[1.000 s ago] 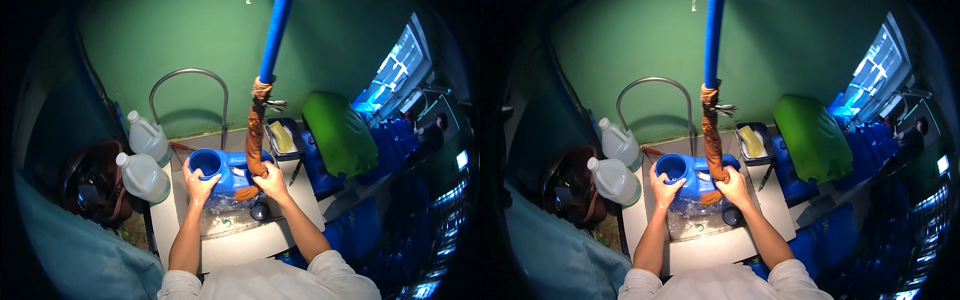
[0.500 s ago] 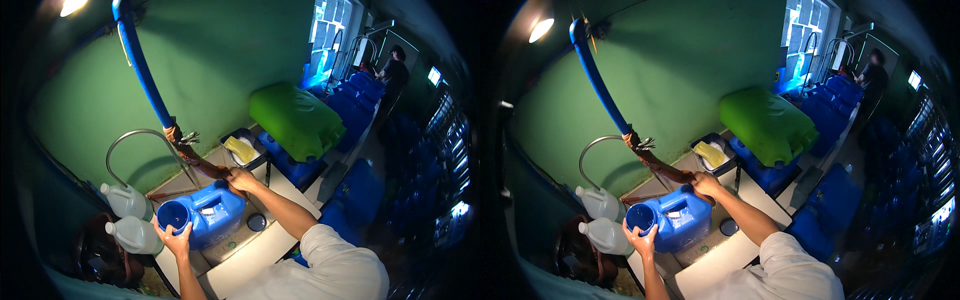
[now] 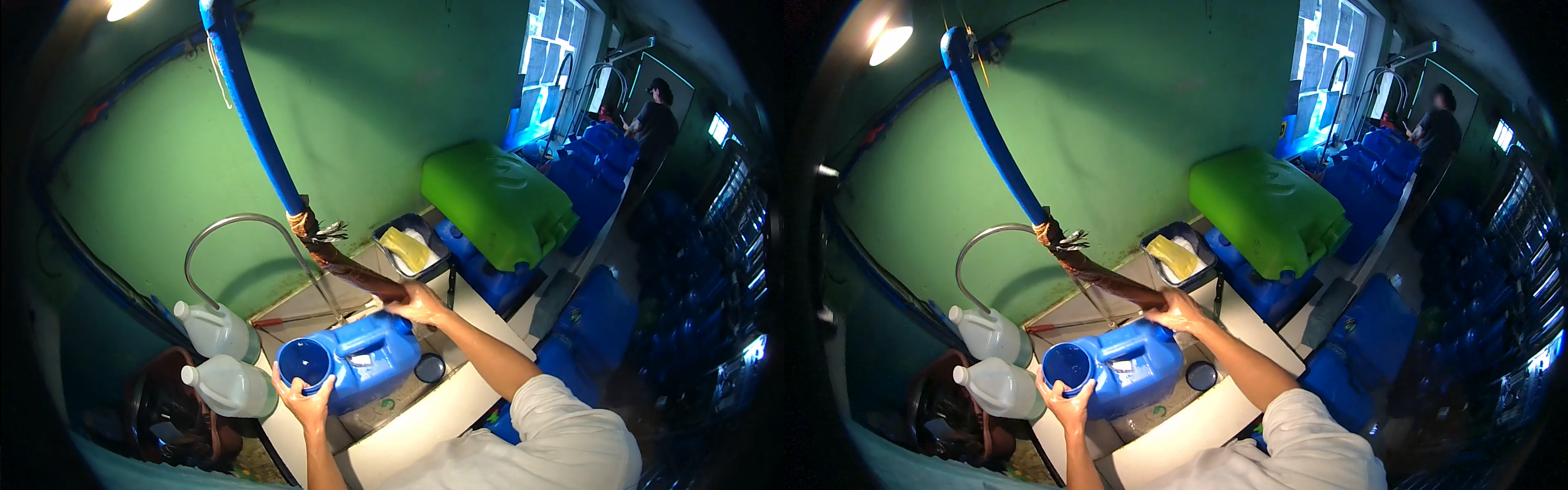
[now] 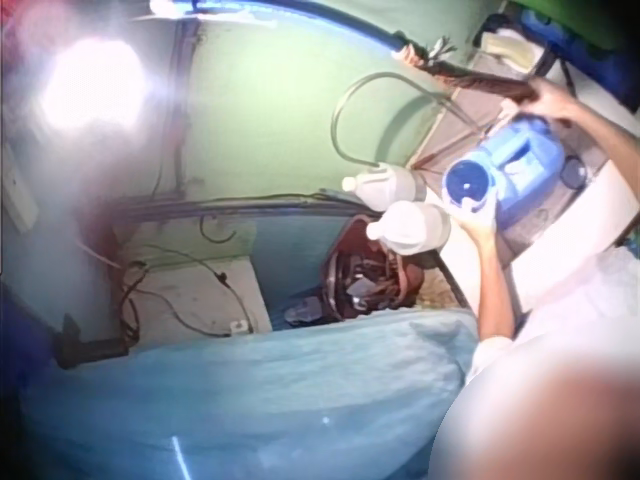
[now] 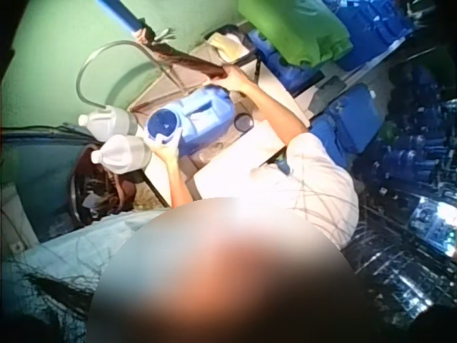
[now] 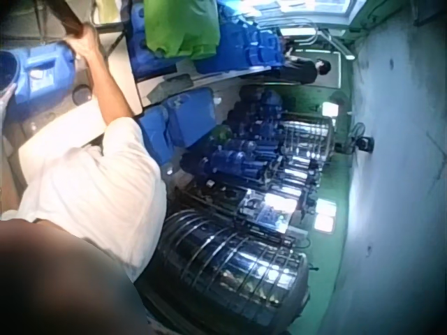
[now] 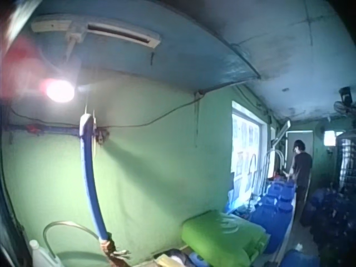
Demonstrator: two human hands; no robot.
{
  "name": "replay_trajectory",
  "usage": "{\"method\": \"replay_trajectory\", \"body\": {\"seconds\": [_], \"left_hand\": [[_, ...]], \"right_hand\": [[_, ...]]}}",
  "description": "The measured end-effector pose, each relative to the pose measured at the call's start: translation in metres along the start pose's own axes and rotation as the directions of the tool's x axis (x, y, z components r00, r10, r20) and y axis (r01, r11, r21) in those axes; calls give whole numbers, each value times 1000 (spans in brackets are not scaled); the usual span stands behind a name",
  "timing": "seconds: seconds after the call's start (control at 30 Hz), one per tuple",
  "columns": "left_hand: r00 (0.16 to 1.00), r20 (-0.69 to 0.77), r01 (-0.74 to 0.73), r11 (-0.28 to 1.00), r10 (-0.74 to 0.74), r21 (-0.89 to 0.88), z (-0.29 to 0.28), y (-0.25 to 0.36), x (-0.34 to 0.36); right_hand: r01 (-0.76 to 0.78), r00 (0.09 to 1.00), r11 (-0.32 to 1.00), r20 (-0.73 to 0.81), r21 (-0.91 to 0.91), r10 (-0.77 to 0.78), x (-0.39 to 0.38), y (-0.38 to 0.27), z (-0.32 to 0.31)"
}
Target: The person cleans a blue plastic container by hand using a sponge and water from a pipe. They scrub the exterior and interior, rinse, and then place the container on a stack of other containers.
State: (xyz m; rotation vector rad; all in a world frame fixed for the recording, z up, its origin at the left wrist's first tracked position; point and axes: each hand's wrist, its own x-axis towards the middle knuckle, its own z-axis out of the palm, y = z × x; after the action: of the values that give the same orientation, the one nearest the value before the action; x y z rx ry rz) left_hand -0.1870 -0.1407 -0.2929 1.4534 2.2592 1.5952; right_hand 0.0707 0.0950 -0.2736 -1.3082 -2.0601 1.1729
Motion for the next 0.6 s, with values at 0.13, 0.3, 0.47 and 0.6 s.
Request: {"method": "replay_trajectory", "body": {"seconds": [0.13, 0.3, 0.47, 0.6], "left_hand": [[988, 72, -140, 990, 138, 23, 2, 9, -2], [930, 197, -287, 948, 309, -135, 25, 24, 5], [921, 215, -311, 945, 325, -98, 38, 5, 12], [814, 557, 160, 985, -167, 62, 62, -32, 13]], "right_hand": [[1, 841, 981, 530, -195, 105, 31, 2, 41], [-248, 621, 912, 776, 326, -108, 87, -26, 136], [88, 634, 947, 715, 309, -293, 90, -100, 154], [-64, 483, 991, 866, -115, 132, 51, -153, 160]]}}
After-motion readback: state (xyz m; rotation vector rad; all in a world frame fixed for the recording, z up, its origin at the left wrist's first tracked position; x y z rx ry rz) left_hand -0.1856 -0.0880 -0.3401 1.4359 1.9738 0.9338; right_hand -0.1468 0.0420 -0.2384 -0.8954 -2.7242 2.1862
